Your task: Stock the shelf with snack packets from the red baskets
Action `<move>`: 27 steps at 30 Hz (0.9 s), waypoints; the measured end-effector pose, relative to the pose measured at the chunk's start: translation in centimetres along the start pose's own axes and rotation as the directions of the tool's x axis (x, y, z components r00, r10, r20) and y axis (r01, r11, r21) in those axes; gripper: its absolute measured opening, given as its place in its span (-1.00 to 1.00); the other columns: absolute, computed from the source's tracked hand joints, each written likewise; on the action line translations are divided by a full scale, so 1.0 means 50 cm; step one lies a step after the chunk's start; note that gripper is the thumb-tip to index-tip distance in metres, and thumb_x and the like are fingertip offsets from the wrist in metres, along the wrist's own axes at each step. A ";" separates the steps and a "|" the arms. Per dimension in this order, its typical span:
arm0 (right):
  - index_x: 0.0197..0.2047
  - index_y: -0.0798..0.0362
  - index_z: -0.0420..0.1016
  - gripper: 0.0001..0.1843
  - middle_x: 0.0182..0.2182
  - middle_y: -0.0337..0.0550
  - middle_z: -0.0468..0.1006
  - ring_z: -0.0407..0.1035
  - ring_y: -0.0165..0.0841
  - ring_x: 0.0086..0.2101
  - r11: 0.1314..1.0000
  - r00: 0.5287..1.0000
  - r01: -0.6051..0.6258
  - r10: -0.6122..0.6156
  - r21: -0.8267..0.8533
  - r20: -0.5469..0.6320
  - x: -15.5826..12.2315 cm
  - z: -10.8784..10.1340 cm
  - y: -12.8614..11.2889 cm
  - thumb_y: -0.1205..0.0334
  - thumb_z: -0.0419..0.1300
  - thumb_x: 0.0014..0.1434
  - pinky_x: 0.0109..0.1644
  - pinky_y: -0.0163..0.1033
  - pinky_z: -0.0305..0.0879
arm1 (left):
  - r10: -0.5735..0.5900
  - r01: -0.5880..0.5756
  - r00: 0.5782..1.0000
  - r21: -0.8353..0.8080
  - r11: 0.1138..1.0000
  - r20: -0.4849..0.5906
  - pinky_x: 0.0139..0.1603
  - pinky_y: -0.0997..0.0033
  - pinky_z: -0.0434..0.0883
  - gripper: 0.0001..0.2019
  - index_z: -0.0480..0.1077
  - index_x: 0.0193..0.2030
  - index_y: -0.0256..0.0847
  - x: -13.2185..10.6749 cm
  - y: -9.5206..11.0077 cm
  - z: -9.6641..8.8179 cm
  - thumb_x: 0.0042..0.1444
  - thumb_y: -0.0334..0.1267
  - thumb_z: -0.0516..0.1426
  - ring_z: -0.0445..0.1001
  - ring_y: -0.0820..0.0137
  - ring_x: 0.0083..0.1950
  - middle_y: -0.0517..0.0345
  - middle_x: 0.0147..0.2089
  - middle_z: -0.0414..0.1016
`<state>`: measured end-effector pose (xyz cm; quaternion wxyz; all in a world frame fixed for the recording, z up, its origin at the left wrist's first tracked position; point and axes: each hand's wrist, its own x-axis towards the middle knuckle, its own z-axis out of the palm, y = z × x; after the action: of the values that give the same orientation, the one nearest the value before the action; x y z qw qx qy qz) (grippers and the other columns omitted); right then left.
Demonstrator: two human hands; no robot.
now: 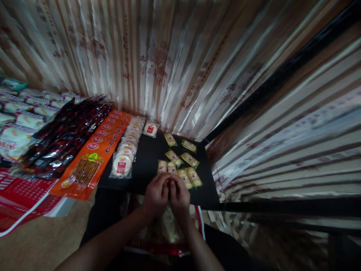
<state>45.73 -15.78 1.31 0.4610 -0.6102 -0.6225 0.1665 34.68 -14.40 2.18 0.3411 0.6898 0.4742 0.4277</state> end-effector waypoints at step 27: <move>-0.22 0.00 0.53 -0.76 -0.27 -0.01 0.57 0.37 -0.12 -0.16 0.763 0.883 0.110 0.219 -0.637 0.414 -0.144 0.020 0.173 0.28 0.06 0.09 -0.02 -0.03 0.15 | -0.365 0.151 0.805 0.433 0.888 0.467 0.19 0.11 0.14 -0.62 0.34 0.10 -0.11 -0.103 -0.176 0.078 0.15 -0.23 -0.06 0.31 0.15 0.14 0.01 0.07 0.45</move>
<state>48.96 -20.25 -8.51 0.0552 -0.6907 -0.7143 0.0979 34.12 -16.74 -8.48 0.3774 0.7609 0.5235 0.0673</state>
